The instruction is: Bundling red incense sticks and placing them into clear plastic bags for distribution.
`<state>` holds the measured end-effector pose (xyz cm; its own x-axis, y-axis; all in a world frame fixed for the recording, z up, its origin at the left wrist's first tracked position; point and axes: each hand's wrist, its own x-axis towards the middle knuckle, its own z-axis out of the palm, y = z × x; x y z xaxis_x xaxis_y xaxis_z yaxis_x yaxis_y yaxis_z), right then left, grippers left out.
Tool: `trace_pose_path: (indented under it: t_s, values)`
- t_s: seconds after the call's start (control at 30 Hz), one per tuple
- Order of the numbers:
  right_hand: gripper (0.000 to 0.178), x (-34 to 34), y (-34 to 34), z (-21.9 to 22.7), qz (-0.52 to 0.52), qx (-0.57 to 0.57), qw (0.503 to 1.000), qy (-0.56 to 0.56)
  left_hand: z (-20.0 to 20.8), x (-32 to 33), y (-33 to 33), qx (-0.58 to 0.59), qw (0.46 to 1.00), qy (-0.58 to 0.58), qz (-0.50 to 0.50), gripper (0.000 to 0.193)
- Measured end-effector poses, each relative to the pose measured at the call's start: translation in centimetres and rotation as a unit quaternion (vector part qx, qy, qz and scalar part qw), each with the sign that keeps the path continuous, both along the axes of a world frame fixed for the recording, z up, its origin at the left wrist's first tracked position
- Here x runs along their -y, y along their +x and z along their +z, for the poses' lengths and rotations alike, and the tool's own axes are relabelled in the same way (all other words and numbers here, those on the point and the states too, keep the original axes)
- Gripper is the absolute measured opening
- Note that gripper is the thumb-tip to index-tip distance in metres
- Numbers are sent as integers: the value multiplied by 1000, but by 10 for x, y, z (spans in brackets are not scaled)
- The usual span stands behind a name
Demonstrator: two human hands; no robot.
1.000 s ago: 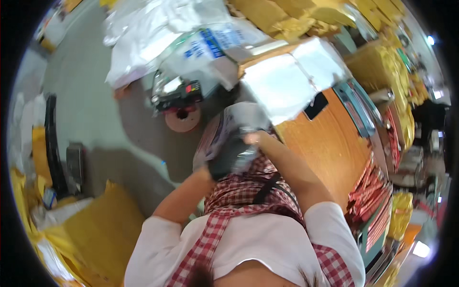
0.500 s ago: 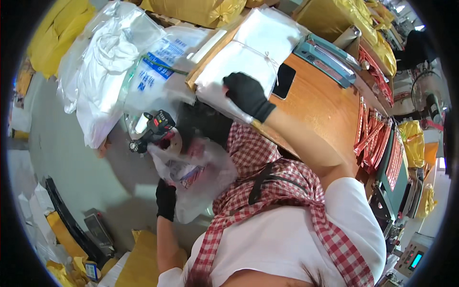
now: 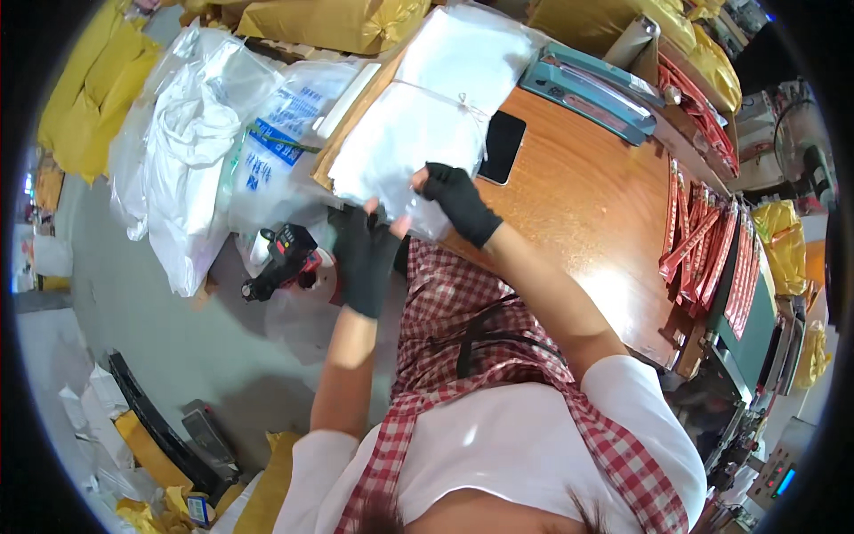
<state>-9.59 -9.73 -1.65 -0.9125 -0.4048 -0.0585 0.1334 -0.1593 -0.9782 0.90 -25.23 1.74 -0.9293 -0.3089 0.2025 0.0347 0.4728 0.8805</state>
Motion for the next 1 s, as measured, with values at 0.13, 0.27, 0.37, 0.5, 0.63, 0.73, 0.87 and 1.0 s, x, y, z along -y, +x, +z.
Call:
trace_pose_path:
  t_s: [0.13, 0.27, 0.37, 0.5, 0.63, 0.73, 0.87, 1.0]
  values:
    - [15, -7, 5, -7, -115, 48, 988, -94, -13, -18, -61, 123, 952, 277, -34, 27]
    - [17, -47, -48, -3, -127, 333, 864, -356, -53, 1, -80, 145, 587, 789, -105, 16]
    - [11, -58, -67, 27, -112, 106, 988, 13, -89, 18, -86, 105, 681, 710, -145, 10]
    - [23, -116, -23, 21, -290, -318, 837, 339, -67, -28, -124, 59, 981, 184, 9, 30]
    - [36, -246, 81, 37, -428, -321, 723, 438, 11, -108, -59, -222, 957, -186, 6, 52]
    - [56, -402, 156, 75, -499, -316, 496, 637, 23, -196, -72, -156, 912, -248, -289, 59]
    - [52, -584, 215, 129, -551, -80, 370, 743, -37, -291, -137, -61, 903, -235, -354, 73]
    - [73, -595, 172, 107, -409, 80, 537, 733, -84, -391, -167, -62, 884, -255, -386, 85]
